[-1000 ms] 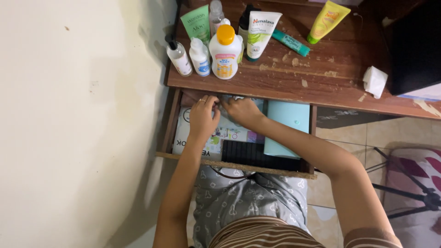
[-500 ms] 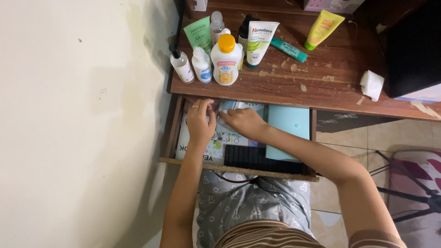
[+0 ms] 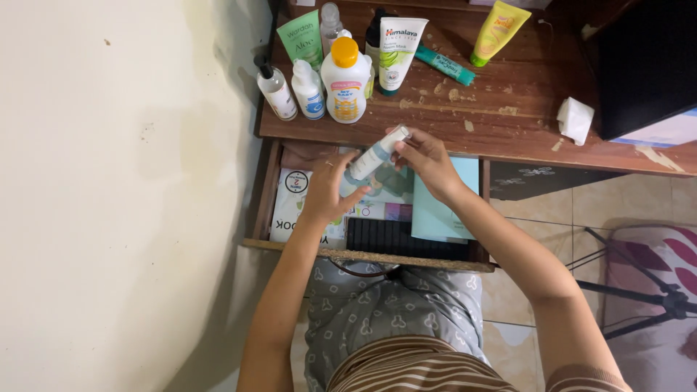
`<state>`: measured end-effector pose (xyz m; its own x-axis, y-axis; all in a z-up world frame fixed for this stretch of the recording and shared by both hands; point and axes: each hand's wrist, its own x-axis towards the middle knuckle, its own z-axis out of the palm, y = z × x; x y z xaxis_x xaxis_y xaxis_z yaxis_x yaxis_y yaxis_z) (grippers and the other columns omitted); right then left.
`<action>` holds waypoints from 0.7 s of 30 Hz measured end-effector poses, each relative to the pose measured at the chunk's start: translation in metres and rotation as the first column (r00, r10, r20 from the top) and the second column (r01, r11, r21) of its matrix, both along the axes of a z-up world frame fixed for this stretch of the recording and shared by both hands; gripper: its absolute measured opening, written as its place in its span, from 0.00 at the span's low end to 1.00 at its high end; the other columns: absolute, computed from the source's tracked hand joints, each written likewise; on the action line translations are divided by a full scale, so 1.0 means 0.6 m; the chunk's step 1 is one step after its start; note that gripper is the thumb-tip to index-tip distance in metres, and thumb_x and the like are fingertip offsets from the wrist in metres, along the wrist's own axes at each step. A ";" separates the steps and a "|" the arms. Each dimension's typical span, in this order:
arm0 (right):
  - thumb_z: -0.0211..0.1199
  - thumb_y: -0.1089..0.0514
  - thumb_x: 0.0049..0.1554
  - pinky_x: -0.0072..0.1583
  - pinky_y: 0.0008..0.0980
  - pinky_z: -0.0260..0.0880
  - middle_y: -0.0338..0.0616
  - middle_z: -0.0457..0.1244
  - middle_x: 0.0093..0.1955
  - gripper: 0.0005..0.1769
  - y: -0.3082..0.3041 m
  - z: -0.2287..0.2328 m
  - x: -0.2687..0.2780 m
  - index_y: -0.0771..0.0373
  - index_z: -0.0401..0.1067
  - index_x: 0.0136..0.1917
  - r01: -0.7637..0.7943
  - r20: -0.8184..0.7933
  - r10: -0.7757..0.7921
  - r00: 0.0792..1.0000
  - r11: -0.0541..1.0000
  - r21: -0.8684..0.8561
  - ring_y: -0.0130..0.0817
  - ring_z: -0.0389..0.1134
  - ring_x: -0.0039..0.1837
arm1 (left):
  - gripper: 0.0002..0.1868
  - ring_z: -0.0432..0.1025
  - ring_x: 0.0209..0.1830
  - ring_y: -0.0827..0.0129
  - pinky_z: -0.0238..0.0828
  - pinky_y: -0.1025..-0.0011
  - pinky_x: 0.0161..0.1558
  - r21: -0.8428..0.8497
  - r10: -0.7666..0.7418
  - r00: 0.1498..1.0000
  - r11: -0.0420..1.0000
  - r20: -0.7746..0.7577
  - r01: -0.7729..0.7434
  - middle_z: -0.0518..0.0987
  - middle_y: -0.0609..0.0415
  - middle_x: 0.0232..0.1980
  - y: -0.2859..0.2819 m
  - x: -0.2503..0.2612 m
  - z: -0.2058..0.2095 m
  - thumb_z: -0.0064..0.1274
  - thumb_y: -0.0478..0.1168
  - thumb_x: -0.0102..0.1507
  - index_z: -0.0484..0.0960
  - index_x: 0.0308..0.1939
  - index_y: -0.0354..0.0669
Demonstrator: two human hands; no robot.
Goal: Organizing various toiletries and bottles inside a desk drawer.
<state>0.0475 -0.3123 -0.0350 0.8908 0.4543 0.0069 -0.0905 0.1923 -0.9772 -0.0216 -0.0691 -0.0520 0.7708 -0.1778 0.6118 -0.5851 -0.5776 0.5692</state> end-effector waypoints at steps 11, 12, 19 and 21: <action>0.60 0.61 0.66 0.50 0.27 0.70 0.42 0.68 0.53 0.18 -0.013 0.017 -0.005 0.69 0.67 0.67 0.063 0.188 -0.029 0.982 0.982 -0.177 0.25 0.69 0.51 | 0.23 0.76 0.46 0.48 0.72 0.56 0.47 0.058 0.058 0.998 0.997 -0.031 -0.056 0.82 0.44 0.50 -0.006 0.001 -0.007 0.61 0.46 0.65 0.78 0.60 0.39; 0.61 0.62 0.65 0.50 0.26 0.69 0.41 0.68 0.53 0.17 -0.012 0.016 -0.005 0.69 0.68 0.66 0.084 0.212 -0.038 0.977 0.973 -0.214 0.24 0.69 0.51 | 0.23 0.77 0.46 0.49 0.72 0.57 0.47 0.061 0.073 0.997 0.996 -0.016 -0.072 0.82 0.44 0.49 -0.006 0.001 -0.006 0.62 0.46 0.65 0.79 0.60 0.40; 0.65 0.60 0.64 0.53 0.24 0.71 0.41 0.69 0.48 0.13 -0.010 0.008 -0.004 0.70 0.71 0.59 0.155 0.274 -0.076 0.959 0.948 -0.279 0.23 0.69 0.51 | 0.25 0.76 0.47 0.50 0.72 0.56 0.51 0.082 0.106 0.988 0.990 0.108 -0.115 0.81 0.46 0.48 -0.006 0.001 -0.008 0.65 0.47 0.63 0.80 0.61 0.40; 0.67 0.61 0.63 0.54 0.26 0.72 0.41 0.68 0.50 0.13 -0.005 0.008 -0.001 0.69 0.70 0.57 0.146 0.278 -0.090 0.956 0.972 -0.186 0.23 0.69 0.52 | 0.25 0.77 0.44 0.53 0.72 0.58 0.49 0.039 0.112 0.992 0.993 0.064 -0.115 0.82 0.47 0.45 -0.009 0.002 -0.017 0.66 0.47 0.63 0.80 0.60 0.41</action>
<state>0.0471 -0.3153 -0.0304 0.9164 0.3626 0.1694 0.1886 -0.0179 -0.9819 -0.0205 -0.0748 -0.0624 0.7483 -0.1182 0.6527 -0.5477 -0.6652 0.5075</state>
